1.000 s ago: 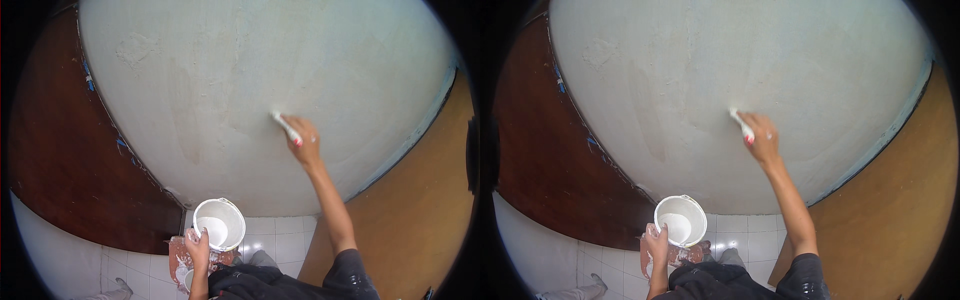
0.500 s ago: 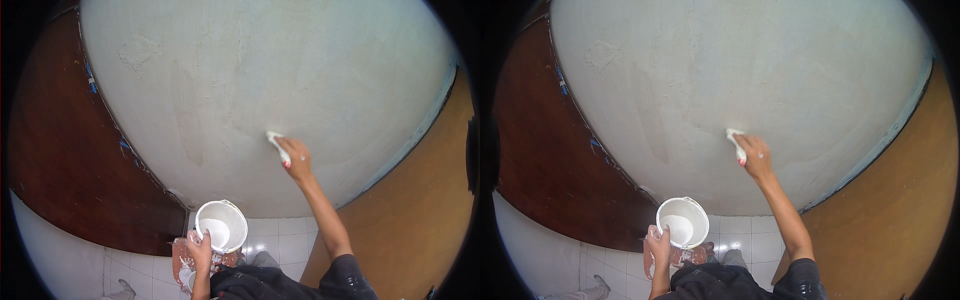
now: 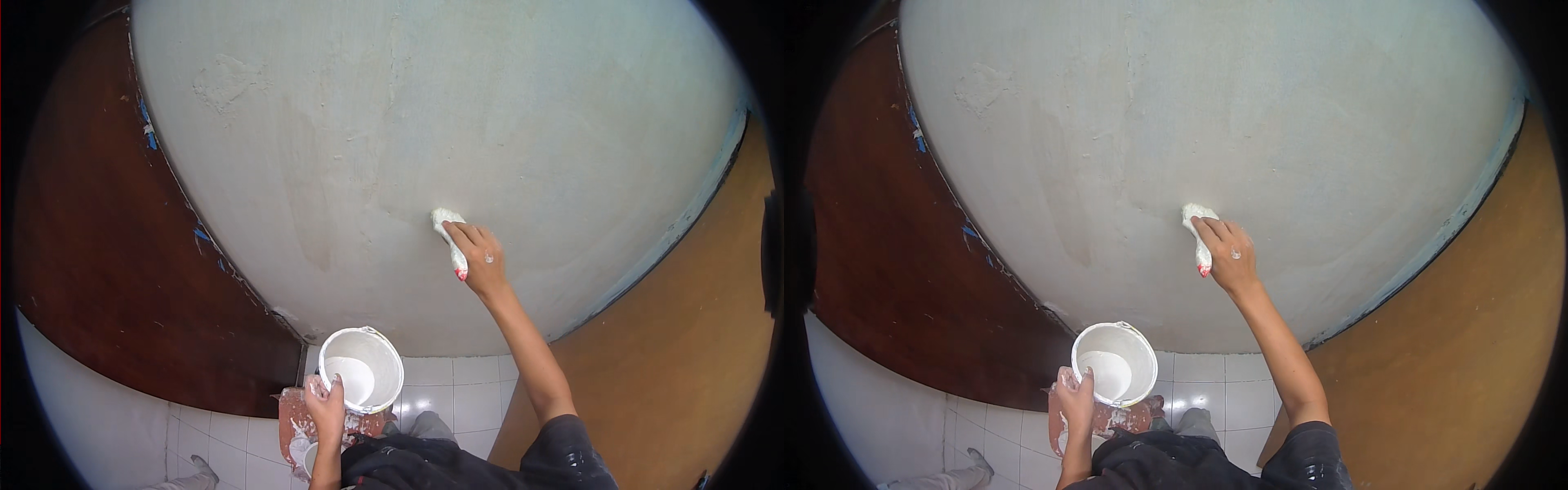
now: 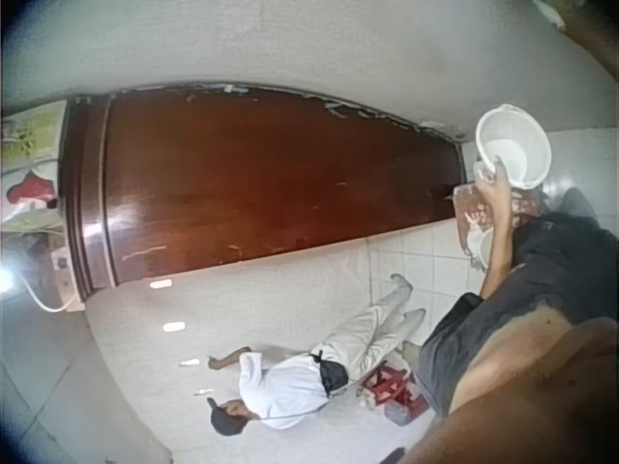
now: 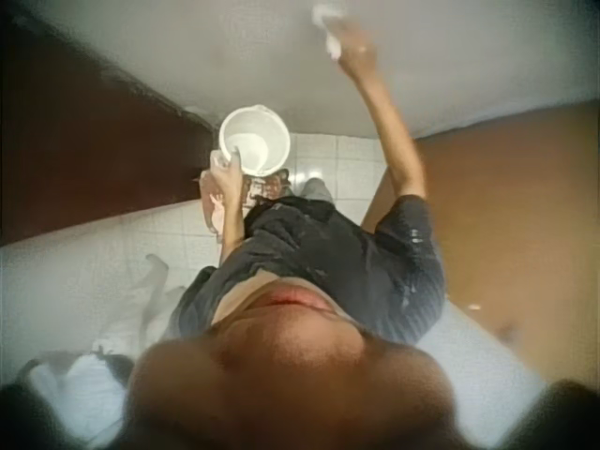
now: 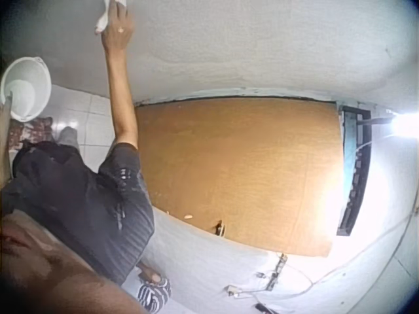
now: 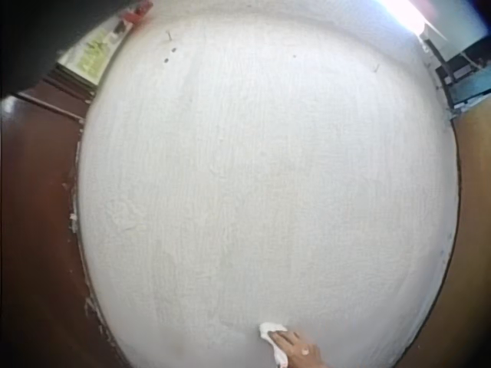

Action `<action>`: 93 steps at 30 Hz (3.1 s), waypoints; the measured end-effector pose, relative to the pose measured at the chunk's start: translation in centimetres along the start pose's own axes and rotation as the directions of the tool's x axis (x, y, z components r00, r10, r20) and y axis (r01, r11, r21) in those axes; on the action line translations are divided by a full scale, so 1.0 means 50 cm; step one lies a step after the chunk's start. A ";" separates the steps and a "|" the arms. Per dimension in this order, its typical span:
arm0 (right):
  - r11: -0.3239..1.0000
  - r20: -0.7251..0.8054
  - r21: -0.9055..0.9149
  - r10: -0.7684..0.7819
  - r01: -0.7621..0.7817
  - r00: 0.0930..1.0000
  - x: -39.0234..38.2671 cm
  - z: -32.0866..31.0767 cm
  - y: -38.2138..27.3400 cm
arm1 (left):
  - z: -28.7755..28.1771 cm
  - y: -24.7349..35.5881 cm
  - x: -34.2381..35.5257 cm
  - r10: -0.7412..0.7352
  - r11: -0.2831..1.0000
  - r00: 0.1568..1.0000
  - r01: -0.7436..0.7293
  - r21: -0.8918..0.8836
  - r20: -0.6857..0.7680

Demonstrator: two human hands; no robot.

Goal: The person applies white paint to a wall using a paintbrush.

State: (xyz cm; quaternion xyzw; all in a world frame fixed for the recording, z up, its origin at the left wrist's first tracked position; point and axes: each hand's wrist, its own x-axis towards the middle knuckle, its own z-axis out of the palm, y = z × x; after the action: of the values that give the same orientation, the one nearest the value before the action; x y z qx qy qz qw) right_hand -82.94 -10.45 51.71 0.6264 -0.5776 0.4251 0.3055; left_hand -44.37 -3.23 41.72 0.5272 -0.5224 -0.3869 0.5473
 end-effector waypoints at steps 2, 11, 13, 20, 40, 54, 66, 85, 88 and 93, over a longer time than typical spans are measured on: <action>0.999 0.052 0.030 0.017 -0.018 0.998 0.008 -0.008 0.014 | 0.002 -0.002 0.001 -0.009 1.000 1.000 0.009 0.013 0.019; 0.996 -0.241 -0.086 -0.040 0.019 0.970 0.231 -0.161 0.017 | 0.005 -0.006 0.003 0.003 0.998 1.000 -0.003 -0.070 0.011; 0.984 -0.177 -0.161 -0.106 0.078 0.978 0.161 -0.115 0.012 | 0.011 0.000 0.001 -0.011 1.000 1.000 0.010 0.021 0.030; 0.997 0.105 0.039 -0.068 0.064 0.992 0.047 -0.033 0.018 | 0.028 -0.004 -0.007 0.019 0.999 1.000 -0.019 0.030 0.006; 0.984 -0.032 0.063 -0.166 0.167 0.986 0.116 -0.099 0.062 | 0.138 -0.008 -0.037 0.050 0.990 0.992 -0.065 -0.126 -0.115; 0.991 0.057 0.056 -0.126 0.123 0.990 0.025 -0.037 0.033 | 0.127 0.002 -0.060 0.065 0.994 0.988 -0.076 -0.076 -0.137; 0.995 -0.212 -0.084 -0.074 0.057 0.975 0.156 -0.110 0.023 | 0.074 0.002 -0.042 0.046 0.991 0.993 -0.058 -0.120 -0.104; 1.000 -0.093 0.013 0.009 -0.008 0.996 0.050 0.001 -0.020 | -0.008 -0.007 -0.007 -0.005 0.998 0.998 0.002 -0.066 -0.058; 0.999 -0.008 0.025 -0.030 0.031 1.000 -0.086 0.111 -0.014 | -0.003 -0.005 -0.004 -0.016 0.999 1.000 0.015 -0.039 -0.006; 0.995 0.076 0.101 0.006 -0.014 0.997 -0.031 0.077 -0.029 | -0.013 -0.006 -0.002 0.008 0.999 1.000 -0.009 -0.044 -0.023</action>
State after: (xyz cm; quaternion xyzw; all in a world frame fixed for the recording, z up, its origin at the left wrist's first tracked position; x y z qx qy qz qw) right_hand -80.80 -12.86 48.76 0.6540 -0.5695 0.4313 0.2489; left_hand -43.73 -3.05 41.45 0.5171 -0.5097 -0.3900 0.5664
